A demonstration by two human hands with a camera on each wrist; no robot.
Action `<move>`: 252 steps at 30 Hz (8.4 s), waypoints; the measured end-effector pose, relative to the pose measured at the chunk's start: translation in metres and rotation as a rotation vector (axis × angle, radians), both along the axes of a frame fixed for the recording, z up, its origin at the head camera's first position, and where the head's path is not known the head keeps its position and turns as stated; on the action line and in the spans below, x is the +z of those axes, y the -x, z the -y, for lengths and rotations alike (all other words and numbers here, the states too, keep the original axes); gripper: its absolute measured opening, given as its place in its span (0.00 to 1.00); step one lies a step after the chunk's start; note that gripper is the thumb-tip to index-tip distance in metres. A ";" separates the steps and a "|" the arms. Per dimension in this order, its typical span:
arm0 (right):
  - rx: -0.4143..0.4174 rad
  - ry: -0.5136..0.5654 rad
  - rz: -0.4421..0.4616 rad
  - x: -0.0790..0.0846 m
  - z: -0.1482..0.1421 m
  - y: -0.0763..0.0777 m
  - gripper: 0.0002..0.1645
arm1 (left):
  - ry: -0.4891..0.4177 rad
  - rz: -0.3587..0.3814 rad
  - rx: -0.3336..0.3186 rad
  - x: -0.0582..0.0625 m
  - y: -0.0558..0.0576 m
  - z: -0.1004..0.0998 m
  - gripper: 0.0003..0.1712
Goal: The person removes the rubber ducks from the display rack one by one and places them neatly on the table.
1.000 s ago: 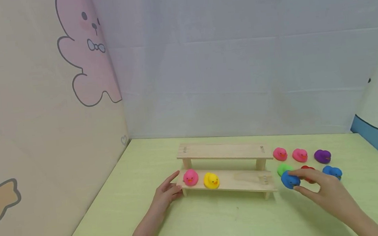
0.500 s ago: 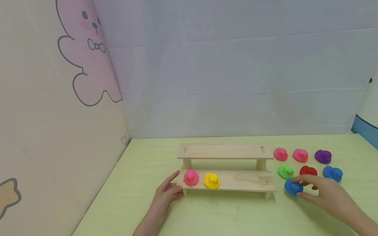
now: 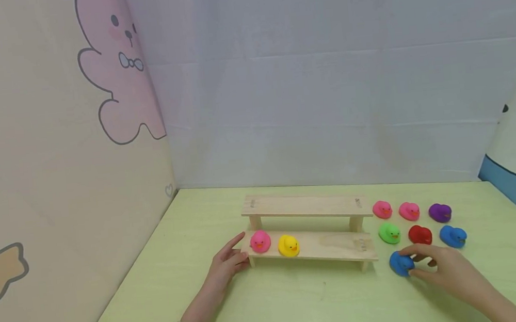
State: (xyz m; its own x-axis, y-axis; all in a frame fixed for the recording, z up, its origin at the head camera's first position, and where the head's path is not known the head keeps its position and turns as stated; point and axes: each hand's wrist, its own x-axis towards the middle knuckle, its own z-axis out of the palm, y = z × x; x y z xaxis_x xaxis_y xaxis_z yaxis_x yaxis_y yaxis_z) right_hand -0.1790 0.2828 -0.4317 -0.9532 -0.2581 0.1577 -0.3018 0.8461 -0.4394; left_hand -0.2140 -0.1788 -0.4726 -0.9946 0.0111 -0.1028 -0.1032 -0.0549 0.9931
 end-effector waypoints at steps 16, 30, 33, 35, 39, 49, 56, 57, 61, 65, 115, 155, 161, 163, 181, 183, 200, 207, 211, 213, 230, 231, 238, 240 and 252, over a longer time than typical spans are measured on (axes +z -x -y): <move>-0.012 0.058 0.125 -0.004 -0.005 0.002 0.21 | -0.002 0.003 -0.002 -0.001 0.000 0.001 0.31; -0.009 0.093 0.169 -0.003 -0.010 0.002 0.22 | -0.011 -0.012 -0.009 0.000 0.000 0.001 0.31; -0.005 0.104 0.173 -0.003 -0.010 0.002 0.22 | -0.004 -0.022 -0.014 0.000 -0.001 0.001 0.31; -0.001 0.111 0.173 -0.003 -0.011 0.002 0.22 | -0.001 -0.022 -0.014 0.000 -0.001 0.001 0.31; 0.003 0.117 0.175 -0.004 -0.011 0.002 0.23 | -0.005 -0.003 -0.004 0.002 -0.001 0.001 0.31; 0.035 0.090 0.096 0.002 -0.011 0.004 0.29 | 0.008 0.006 0.001 0.001 -0.001 0.001 0.31; 0.102 0.061 -0.061 0.018 -0.004 0.008 0.30 | 0.012 0.003 0.004 0.000 0.000 0.001 0.30; 0.107 0.055 -0.082 0.020 -0.002 0.008 0.30 | 0.010 0.002 0.003 0.000 0.000 0.001 0.30; 0.146 0.070 -0.161 0.025 0.009 0.013 0.28 | 0.011 0.003 -0.002 0.000 0.000 0.001 0.31; 0.203 0.097 -0.200 0.028 0.022 0.019 0.28 | 0.011 0.009 -0.003 0.001 -0.001 0.001 0.31; 0.563 0.233 -0.027 0.017 0.187 0.063 0.25 | -0.008 -0.006 -0.059 0.017 -0.010 0.000 0.32; 0.565 0.193 -0.171 0.026 0.176 0.049 0.23 | -0.003 -0.003 -0.023 0.001 -0.002 0.002 0.31; 0.546 0.197 -0.203 0.027 0.166 0.042 0.22 | 0.000 -0.005 -0.022 0.001 -0.002 0.001 0.31; 0.539 0.196 -0.226 0.026 0.161 0.040 0.22 | 0.001 -0.001 -0.022 0.001 -0.001 0.001 0.31; 0.425 0.302 -0.206 0.024 0.112 0.023 0.26 | -0.025 0.002 -0.011 -0.002 0.000 0.003 0.32; 0.395 0.290 -0.199 0.025 0.106 0.020 0.26 | -0.027 0.002 -0.011 -0.002 0.000 0.003 0.31; 0.264 0.211 -0.360 0.024 0.047 0.012 0.26 | -0.013 0.008 -0.016 0.004 -0.003 0.000 0.31; 0.166 0.168 -0.345 0.022 0.025 0.004 0.26 | -0.020 0.010 -0.013 0.003 -0.003 0.001 0.31; 0.130 0.162 -0.324 0.022 0.017 0.000 0.25 | -0.011 0.003 -0.013 0.000 -0.001 0.003 0.31; 0.104 0.157 -0.306 0.022 0.013 -0.002 0.25 | -0.005 0.009 -0.012 -0.001 -0.001 0.003 0.31; -0.080 0.078 -0.206 0.018 -0.023 -0.014 0.26 | 0.000 0.009 -0.018 0.000 -0.002 0.001 0.31; -0.081 0.074 -0.209 0.017 -0.025 -0.014 0.25 | 0.000 0.009 -0.018 0.000 -0.002 0.001 0.31; -0.054 0.042 -0.225 0.015 -0.035 -0.012 0.24 | 0.009 0.013 -0.020 0.001 -0.002 0.002 0.31; -0.054 0.024 -0.209 0.015 -0.036 -0.011 0.23 | 0.008 0.011 -0.019 0.001 -0.003 0.001 0.31; -0.082 -0.055 0.009 0.003 -0.048 -0.008 0.24 | -0.016 0.016 -0.056 0.023 -0.013 -0.002 0.32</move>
